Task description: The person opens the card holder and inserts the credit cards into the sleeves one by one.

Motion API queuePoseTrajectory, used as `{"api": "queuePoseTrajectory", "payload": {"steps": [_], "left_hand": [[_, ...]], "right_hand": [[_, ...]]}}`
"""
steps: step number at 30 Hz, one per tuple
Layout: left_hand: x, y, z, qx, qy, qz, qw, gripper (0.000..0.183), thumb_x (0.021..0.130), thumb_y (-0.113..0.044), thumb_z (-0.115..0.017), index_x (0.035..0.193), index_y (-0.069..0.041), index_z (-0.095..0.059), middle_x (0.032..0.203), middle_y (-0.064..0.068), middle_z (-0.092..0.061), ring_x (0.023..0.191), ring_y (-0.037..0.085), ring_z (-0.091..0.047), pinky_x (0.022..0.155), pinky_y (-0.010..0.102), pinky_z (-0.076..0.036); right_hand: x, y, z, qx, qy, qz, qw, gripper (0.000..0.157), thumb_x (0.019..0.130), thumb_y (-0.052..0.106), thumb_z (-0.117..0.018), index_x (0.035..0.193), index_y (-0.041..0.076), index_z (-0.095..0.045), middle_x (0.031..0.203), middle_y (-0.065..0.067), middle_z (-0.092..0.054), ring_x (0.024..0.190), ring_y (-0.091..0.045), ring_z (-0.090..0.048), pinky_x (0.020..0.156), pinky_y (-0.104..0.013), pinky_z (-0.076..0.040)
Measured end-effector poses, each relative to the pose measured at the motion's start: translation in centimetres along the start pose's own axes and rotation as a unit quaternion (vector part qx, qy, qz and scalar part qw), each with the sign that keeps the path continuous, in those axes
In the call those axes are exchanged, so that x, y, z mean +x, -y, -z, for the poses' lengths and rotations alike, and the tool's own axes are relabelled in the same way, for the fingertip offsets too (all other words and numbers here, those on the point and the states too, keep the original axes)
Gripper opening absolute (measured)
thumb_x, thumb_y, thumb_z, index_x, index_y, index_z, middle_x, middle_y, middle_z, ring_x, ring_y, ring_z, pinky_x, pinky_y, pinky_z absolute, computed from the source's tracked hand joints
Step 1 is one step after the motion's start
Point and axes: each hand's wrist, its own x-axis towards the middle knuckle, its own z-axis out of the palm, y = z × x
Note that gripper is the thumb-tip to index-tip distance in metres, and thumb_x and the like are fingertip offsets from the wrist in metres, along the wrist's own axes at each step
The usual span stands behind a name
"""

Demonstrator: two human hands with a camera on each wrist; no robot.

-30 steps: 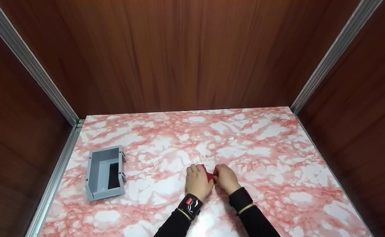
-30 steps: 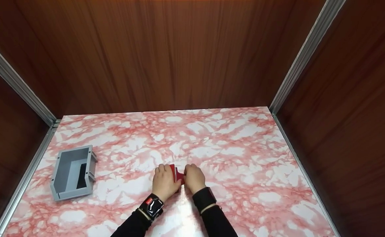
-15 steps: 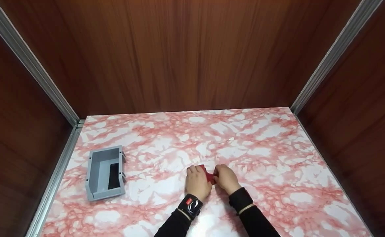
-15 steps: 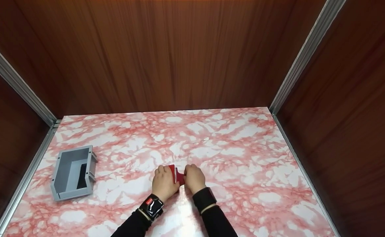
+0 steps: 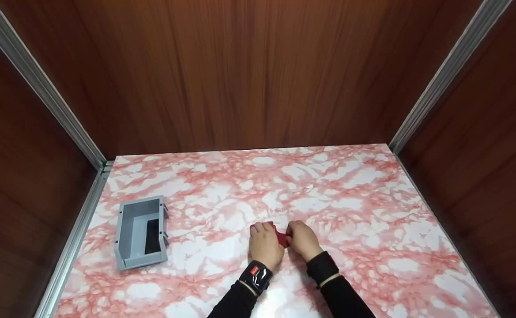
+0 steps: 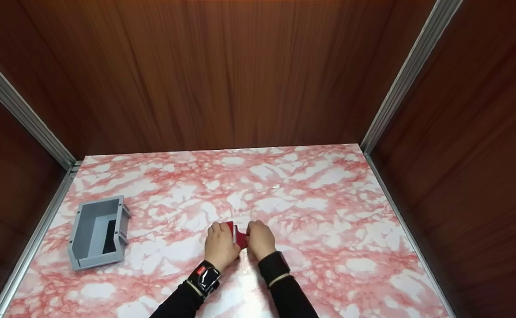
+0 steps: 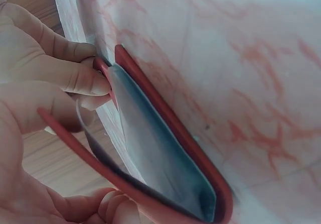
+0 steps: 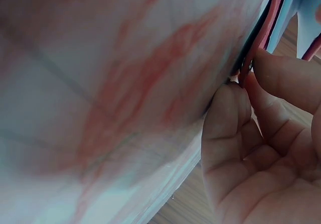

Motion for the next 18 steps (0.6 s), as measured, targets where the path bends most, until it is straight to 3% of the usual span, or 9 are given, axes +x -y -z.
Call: {"api": "queuePoseTrajectory", "payload": {"steps": [7, 13, 18], "left_hand": [[0.2, 0.3, 0.4, -0.008, 0.009, 0.002, 0.9999, 0.064, 0.061, -0.030, -0.082, 0.104, 0.009, -0.056, 0.093, 0.018, -0.051, 0.085, 0.032, -0.051, 0.071, 0.039, -0.046], [0.3, 0.4, 0.8, -0.056, -0.006, 0.021, 0.9982, 0.052, 0.064, -0.024, -0.082, 0.096, 0.007, -0.055, 0.090, 0.019, -0.050, 0.082, 0.033, -0.052, 0.067, 0.041, -0.048], [0.4, 0.6, 1.7, -0.094, 0.002, 0.035, 0.9949, 0.044, 0.069, -0.020, -0.081, 0.093, 0.007, -0.055, 0.088, 0.018, -0.050, 0.081, 0.034, -0.053, 0.066, 0.042, -0.049]], "right_hand": [[0.0, 0.2, 0.0, -0.004, 0.001, -0.003, 1.000, 0.024, 0.073, -0.001, -0.079, 0.075, 0.006, -0.056, 0.071, -0.002, -0.048, 0.066, -0.024, -0.052, 0.063, -0.041, -0.046], [0.1, 0.1, 0.0, -0.004, -0.001, -0.002, 1.000, 0.024, 0.072, 0.000, -0.080, 0.074, 0.006, -0.056, 0.071, -0.002, -0.048, 0.065, -0.023, -0.051, 0.063, -0.041, -0.046], [0.0, 0.1, 0.0, -0.007, 0.004, -0.004, 1.000, 0.025, 0.073, 0.000, -0.080, 0.074, 0.007, -0.056, 0.072, -0.002, -0.049, 0.065, -0.023, -0.051, 0.063, -0.040, -0.046]]}}
